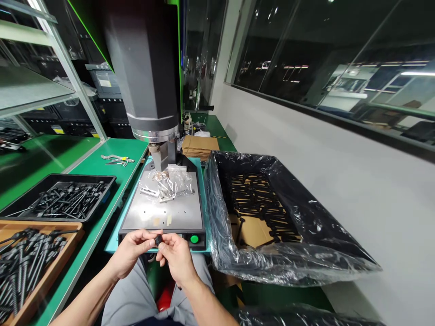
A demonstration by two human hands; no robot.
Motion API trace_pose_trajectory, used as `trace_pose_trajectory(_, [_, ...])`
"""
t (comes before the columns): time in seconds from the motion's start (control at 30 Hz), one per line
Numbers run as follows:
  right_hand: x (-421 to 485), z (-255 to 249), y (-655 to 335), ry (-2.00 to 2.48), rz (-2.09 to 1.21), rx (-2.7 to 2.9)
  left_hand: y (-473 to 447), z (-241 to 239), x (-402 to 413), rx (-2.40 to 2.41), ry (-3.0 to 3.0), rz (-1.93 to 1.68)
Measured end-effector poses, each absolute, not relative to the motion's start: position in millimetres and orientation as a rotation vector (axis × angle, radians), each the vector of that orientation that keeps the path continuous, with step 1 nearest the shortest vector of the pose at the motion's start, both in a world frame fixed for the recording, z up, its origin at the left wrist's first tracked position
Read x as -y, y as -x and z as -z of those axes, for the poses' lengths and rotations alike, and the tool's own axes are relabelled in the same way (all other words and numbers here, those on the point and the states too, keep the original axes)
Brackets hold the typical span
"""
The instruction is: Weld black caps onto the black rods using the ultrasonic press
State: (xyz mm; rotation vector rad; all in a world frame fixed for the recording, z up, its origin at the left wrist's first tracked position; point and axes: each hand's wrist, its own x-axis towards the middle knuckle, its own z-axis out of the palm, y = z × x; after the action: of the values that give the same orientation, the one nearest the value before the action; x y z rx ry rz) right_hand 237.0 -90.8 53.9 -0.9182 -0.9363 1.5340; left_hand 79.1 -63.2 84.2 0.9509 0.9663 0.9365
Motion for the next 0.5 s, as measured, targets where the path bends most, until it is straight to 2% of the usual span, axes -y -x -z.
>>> trace_pose_trajectory(0.17, [64, -37, -242, 0.922, -1.633, 0.838, -76, -57, 39, -1.059, -0.915, -1.103])
trace_pose_trajectory(0.33, [8, -31, -259, 1.09, -1.476, 0.745, -63, -20, -24, -1.271, -0.575, -1.434])
trace_pose_trajectory(0.5, [-46, -40, -268, 1.171, -1.392, 0.806, -58, -13, -77, -1.238, -0.488, -1.4])
